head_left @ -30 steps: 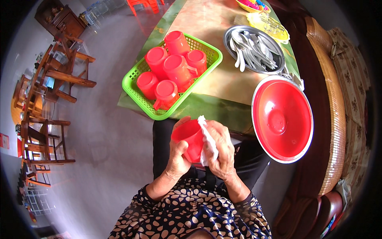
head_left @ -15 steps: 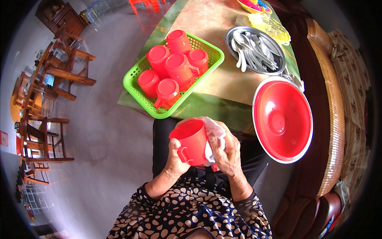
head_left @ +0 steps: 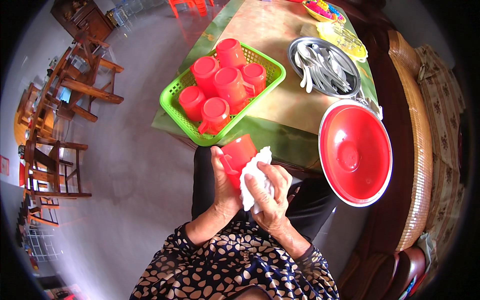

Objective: The person wipes red plastic cups with a white cloth, handling them one at a time. The person picks up a cup from a red bowl, wipes it thoroughly, and places it into a green basket. The process is repeated for multiple cups.

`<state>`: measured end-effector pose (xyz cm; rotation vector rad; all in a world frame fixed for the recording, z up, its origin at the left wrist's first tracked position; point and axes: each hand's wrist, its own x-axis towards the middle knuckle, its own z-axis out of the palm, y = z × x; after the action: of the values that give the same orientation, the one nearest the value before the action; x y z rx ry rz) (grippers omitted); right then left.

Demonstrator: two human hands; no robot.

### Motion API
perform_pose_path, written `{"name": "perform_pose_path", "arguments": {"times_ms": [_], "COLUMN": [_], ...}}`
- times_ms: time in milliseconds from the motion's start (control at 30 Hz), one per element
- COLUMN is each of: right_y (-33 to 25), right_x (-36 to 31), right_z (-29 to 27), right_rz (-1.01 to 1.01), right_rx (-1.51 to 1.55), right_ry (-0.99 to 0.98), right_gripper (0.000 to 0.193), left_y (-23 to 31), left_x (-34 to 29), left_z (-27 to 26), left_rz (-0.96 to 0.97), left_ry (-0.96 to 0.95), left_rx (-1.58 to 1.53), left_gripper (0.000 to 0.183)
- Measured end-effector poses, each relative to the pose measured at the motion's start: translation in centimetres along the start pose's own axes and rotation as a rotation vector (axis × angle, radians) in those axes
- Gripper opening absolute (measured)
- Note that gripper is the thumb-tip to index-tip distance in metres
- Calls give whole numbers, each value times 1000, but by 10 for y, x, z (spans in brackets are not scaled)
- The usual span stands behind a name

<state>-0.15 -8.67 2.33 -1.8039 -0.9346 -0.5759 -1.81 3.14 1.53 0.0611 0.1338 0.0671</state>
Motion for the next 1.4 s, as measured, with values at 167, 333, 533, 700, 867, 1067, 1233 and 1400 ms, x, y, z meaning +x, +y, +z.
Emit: {"name": "perform_pose_path", "arguments": {"times_ms": [167, 333, 533, 700, 867, 1067, 1233, 1400], "right_y": [7, 10, 7, 3, 8, 23, 44, 54], "right_x": [5, 9, 14, 21, 32, 38, 38, 39], "right_z": [-4, -12, -27, -29, -29, -30, -34, -43], "right_rz": [114, 540, 309, -31, 106, 294, 252, 108], "right_rx": [68, 527, 343, 98, 232, 523, 591, 579], "right_ry": [30, -32, -121, -173, -143, -189, -281, -339], "right_gripper": [38, 25, 29, 33, 30, 31, 26, 26], "left_y": [-10, -9, -7, -2, 1, 1, -8, 31], "left_x": [-2, -9, -12, -13, -14, -15, -10, -14], "left_z": [-3, 8, -3, -10, -14, -10, -13, 1], "left_rz": [173, 191, 171, 145, 150, 11, 123, 358], "left_ry": [181, 232, 195, 46, -34, -47, -77, -253], "left_rx": [460, 531, 515, 571, 729, 669, 758, 1401], "left_gripper": [73, 76, 83, 85, 94, 97, 94, 30]}}
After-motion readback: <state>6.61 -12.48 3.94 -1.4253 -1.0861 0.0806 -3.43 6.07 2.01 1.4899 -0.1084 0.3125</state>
